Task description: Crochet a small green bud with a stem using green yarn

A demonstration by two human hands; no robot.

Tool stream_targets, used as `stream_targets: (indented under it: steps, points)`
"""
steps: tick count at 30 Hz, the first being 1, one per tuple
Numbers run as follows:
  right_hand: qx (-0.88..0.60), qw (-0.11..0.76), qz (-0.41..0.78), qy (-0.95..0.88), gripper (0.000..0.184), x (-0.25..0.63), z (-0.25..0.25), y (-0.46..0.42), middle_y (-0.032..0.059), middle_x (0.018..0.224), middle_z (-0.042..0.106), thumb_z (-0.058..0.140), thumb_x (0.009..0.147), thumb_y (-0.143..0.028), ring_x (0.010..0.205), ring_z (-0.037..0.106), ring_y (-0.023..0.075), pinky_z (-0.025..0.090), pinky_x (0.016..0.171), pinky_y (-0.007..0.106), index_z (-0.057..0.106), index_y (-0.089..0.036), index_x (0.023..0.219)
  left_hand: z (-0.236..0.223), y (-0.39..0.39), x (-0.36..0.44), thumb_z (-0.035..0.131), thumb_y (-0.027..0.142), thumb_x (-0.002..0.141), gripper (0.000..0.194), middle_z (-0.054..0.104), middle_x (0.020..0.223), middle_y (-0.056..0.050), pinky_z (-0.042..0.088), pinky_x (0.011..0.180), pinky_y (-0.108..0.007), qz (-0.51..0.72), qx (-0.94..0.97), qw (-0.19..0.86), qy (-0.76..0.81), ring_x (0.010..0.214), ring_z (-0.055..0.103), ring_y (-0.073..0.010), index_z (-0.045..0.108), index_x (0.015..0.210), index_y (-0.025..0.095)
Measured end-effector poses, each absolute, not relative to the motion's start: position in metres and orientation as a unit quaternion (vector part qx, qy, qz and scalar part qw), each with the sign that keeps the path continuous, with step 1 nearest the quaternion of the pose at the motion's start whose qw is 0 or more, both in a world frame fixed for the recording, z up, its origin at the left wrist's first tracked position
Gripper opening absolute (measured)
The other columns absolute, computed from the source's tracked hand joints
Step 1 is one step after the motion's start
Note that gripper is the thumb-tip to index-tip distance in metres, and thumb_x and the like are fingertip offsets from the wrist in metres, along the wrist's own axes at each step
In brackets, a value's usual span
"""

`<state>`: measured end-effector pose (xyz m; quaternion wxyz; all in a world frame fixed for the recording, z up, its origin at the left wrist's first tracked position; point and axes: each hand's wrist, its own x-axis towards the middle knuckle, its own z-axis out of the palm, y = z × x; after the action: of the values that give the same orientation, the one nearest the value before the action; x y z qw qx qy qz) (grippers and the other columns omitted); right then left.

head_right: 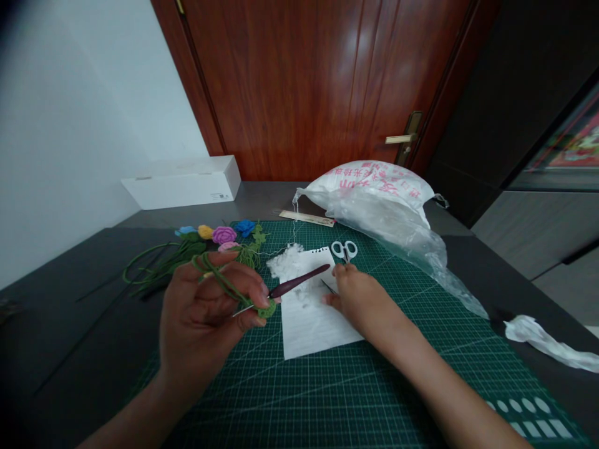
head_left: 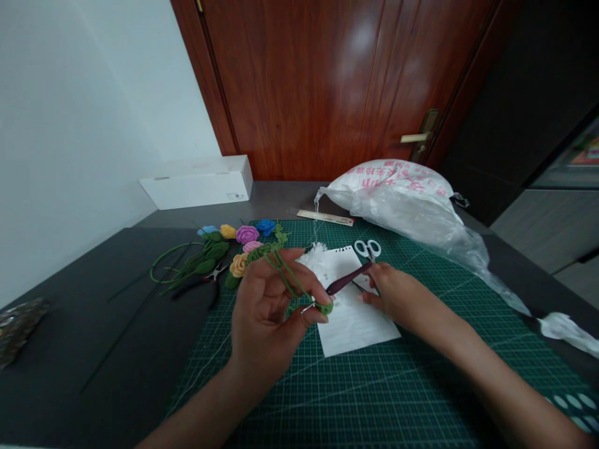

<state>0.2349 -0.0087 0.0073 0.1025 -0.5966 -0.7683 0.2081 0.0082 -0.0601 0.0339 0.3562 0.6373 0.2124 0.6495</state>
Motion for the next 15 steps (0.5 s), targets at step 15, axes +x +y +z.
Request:
stream_targets:
  steps: [15]
  points:
    - [-0.187,0.545,0.656,-0.488,0.015,0.181,0.016,-0.047,-0.0048,0.07,0.066,0.079,0.088,-0.026,0.057,0.056,0.0063,0.044,0.057,0.018,0.066,-0.02,0.086,0.033,-0.063,0.013,0.08,0.003,0.078,0.07,0.071,0.11,-0.003,0.064,0.08,-0.033,0.573,0.542,0.586,0.187,0.09,0.075,-0.0181,0.046,0.133,0.028]
